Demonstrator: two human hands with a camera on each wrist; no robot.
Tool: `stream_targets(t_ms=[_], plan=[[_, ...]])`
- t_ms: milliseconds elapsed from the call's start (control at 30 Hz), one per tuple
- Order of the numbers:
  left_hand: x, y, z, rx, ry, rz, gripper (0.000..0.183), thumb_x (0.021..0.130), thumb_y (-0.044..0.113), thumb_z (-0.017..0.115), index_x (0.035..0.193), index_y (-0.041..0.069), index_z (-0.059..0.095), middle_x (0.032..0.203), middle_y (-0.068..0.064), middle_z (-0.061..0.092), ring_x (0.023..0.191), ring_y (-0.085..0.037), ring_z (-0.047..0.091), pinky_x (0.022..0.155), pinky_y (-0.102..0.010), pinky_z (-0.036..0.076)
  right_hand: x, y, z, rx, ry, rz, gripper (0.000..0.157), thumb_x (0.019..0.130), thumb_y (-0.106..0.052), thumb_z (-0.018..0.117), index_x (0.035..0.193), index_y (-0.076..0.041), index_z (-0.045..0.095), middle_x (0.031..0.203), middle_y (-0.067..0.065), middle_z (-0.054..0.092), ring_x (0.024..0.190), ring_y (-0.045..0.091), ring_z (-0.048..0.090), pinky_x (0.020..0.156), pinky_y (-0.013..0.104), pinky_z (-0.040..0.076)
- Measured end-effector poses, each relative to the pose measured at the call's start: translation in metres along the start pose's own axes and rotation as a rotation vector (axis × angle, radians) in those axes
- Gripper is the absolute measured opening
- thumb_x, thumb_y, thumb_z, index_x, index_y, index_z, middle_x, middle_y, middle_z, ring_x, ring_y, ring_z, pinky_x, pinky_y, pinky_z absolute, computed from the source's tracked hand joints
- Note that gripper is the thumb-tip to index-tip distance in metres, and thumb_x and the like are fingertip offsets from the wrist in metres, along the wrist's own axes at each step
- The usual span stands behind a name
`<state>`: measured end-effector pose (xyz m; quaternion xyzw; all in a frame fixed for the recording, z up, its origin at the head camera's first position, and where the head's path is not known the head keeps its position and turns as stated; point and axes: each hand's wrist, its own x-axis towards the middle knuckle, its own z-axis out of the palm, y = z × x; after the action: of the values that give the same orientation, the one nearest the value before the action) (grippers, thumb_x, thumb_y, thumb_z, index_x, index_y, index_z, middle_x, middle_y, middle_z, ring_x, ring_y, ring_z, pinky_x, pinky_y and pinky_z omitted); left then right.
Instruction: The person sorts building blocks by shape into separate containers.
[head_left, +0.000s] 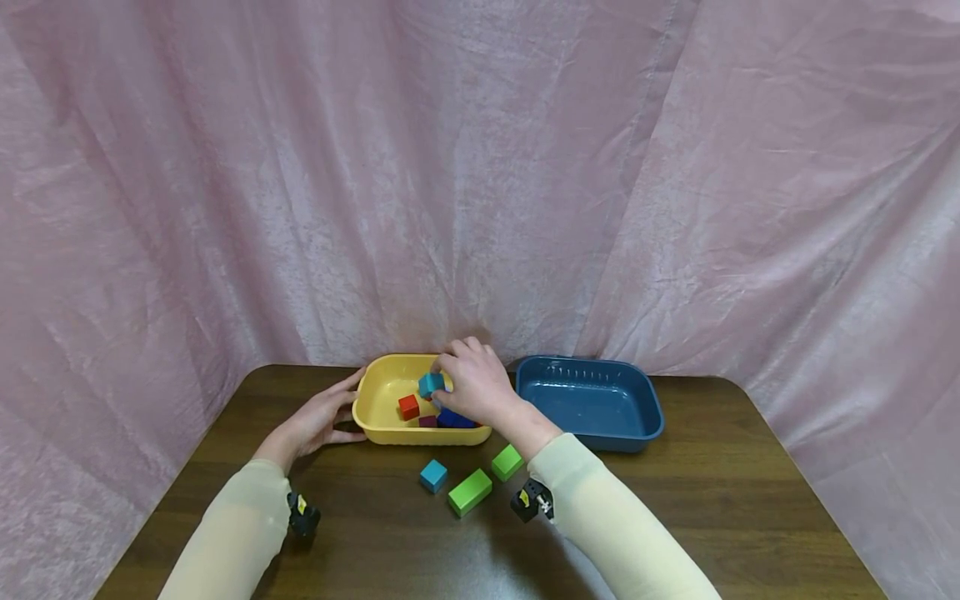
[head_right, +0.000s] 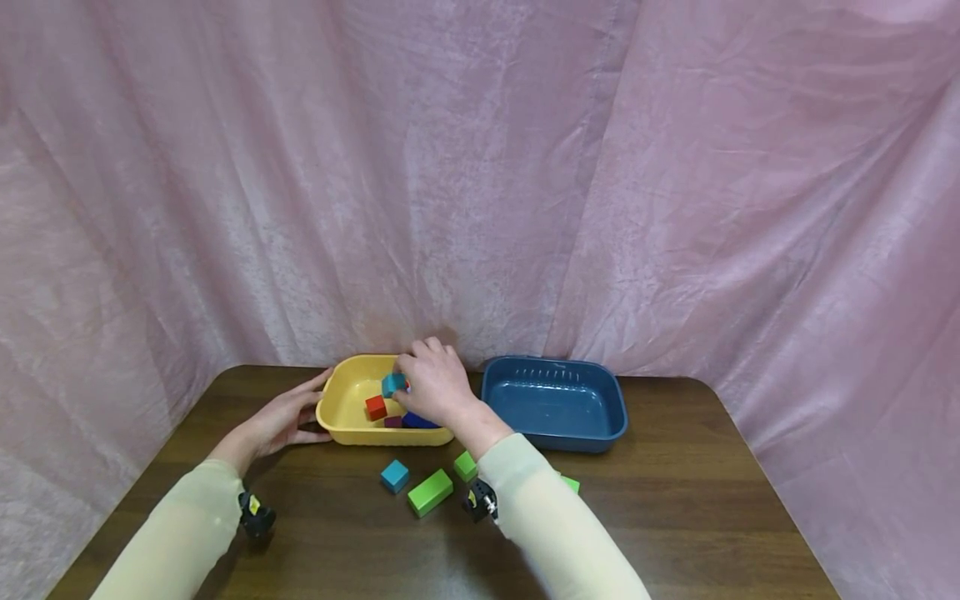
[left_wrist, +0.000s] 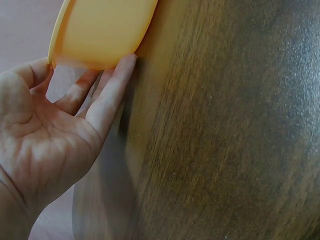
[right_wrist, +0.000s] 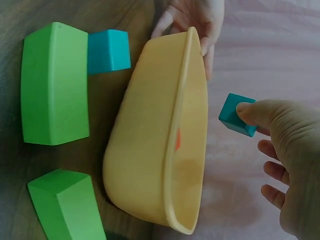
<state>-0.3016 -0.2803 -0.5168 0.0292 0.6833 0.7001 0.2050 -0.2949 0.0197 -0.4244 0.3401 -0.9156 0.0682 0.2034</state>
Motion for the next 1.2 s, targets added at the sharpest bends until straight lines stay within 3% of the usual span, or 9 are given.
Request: stream_targets(t_ms=[267,933,1200], plan=[[0.0,-0.001,0.0,-0.022,-0.025,0.016,0.054,0.101,0.028,0.038,0.148,0.041,0.014,0.151,-0.008,0.017,0.125,-0.038,0.038,0.087,-0.056,0.044,-0.002,0.0,0.008,0.01,0.009,0.027,0.029,0.075,-0.043,0.073,0.097,-0.025,0.068,0.103,-0.005,0.054,0.098,0.018,0.043,0.079,0.034,0.038],[0.0,0.0,0.0,-0.03,-0.011,-0.004,0.054,0.1,0.029,0.04,0.146,0.043,0.016,0.15,-0.007,0.018,0.125,-0.038,0.038,0.087,-0.056,0.044,0.005,-0.003,0.022,-0.051,-0.044,0.067,0.025,0.077,-0.042,0.07,0.098,-0.028,0.069,0.103,-0.006,0.054,0.099,0.018,0.043,0.079,0.034,0.038],[0.001,-0.001,0.0,-0.036,-0.007,-0.004,0.053,0.1,0.028,0.041,0.146,0.044,0.018,0.15,-0.004,0.019,0.125,-0.037,0.039,0.087,-0.056,0.044,0.009,-0.004,0.024,-0.049,-0.063,0.081,0.031,0.078,-0.046,0.07,0.102,-0.027,0.067,0.103,-0.006,0.053,0.099,0.018,0.042,0.08,0.034,0.037]])
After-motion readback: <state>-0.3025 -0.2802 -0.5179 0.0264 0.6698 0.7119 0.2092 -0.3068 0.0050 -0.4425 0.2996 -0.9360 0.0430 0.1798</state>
